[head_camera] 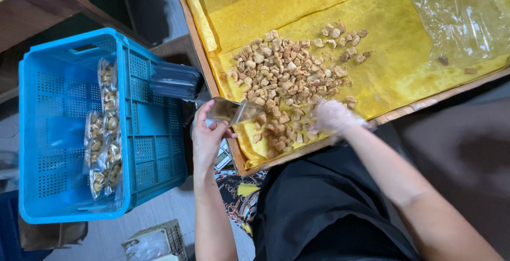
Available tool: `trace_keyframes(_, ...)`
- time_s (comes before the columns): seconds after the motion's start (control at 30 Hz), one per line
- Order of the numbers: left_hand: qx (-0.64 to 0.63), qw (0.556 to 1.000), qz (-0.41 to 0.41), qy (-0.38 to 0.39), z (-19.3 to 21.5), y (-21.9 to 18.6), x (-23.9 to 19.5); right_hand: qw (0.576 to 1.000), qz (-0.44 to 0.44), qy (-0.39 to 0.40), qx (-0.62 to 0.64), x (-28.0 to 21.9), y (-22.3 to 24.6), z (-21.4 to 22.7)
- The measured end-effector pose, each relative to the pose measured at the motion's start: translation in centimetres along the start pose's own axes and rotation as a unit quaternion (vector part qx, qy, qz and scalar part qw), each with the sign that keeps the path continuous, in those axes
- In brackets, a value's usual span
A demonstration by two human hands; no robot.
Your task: The person fills small plastic pouches with fried snack pieces using a metal scoop and by hand, then places the filled pouches into a blue plastic crate.
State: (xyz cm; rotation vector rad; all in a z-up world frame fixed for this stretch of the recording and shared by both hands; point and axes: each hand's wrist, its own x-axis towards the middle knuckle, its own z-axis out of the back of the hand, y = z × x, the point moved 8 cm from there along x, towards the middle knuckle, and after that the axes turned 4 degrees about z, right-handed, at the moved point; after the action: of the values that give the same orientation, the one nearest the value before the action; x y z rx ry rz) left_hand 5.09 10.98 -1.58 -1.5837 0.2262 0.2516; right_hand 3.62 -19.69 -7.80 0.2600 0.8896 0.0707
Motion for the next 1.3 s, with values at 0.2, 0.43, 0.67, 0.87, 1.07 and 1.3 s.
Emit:
trace_keyframes(0.2, -0.004, 1.0, 0.005, 0.004, -0.5, 0.7, 0.7, 0.988, 0.068, -0.123, 0.058, 4.6, -1.7, 2.9)
trace_keyframes(0.43, -0.022, 0.999, 0.027, 0.023, -1.5, 1.5, 1.1, 0.949, 0.159, -0.272, -0.023, 10.0, 2.1, 0.7)
trace_keyframes(0.67, 0.002, 1.0, 0.019, 0.014, -1.7, 0.9, 1.1, 0.955, 0.171, -0.228, 0.08, 8.5, 1.1, -1.0)
trace_keyframes(0.87, 0.008, 0.999, 0.036, 0.011, -0.9, 1.5, 1.1, 0.94, -0.045, -0.101, 0.322, 5.5, -2.5, 1.7)
trace_keyframes(1.07, 0.041, 0.998, 0.043, 0.023, -2.3, 1.5, 1.2, 0.899, 0.056, -0.099, 0.423, 9.2, 1.0, 0.8)
trace_keyframes(1.3, 0.054, 0.997, -0.001, 0.046, -3.7, 0.6, 0.9, 0.98, 0.13, -0.143, 0.042, 13.6, 2.6, -1.1)
